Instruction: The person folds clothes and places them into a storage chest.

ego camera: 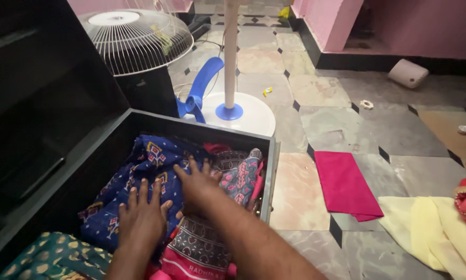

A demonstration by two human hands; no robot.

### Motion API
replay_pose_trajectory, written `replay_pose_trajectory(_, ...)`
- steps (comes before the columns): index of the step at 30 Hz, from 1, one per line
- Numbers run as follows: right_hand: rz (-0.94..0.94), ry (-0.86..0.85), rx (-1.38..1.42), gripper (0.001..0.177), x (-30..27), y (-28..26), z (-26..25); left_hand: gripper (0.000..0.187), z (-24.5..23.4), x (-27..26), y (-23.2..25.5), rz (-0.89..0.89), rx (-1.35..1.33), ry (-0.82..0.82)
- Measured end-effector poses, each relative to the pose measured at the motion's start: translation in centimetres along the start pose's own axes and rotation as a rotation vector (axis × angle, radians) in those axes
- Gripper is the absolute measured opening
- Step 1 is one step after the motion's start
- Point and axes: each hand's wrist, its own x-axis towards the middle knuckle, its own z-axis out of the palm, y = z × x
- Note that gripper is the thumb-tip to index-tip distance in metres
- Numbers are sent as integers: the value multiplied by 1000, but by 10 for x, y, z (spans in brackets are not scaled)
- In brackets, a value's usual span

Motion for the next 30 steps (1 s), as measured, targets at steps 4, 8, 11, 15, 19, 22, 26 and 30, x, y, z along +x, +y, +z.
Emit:
replay_pose_trajectory(4, -6, 19, -33, 116, -23, -7, -12, 68, -34, -2, 13, -58, 41, -110)
replay_pose_trajectory(8, -239, 187, -111, 77, -56, 27, -37, 47, -79, -9, 44, -9, 19, -24)
replay_pose_trajectory(11, -286, 557, -69, 54, -84, 72, -58, 38, -104, -11, 82, 119, -269, 194)
replay_pose_trajectory(15, -172, 990, 92, 43, -133, 149, -59, 38, -115, -25, 154, 347, -409, 441)
replay_pose_trajectory(19, -5, 949, 144, 42, -197, 240, -41, 38, -113, -60, 248, 554, -385, 538)
replay_pose_trajectory(22, 230, 836, 98, 37, -246, 310, -25, 38, -97, -84, 317, 678, -395, 449)
replay_pose_trajectory(26, 543, 720, 50, 42, -305, 406, -7, 40, -59, -109, 411, 800, -389, 258)
replay_pose_trajectory(30, 805, 775, -210, 54, -377, 506, -4, 37, -24, -142, 503, 923, -465, 112)
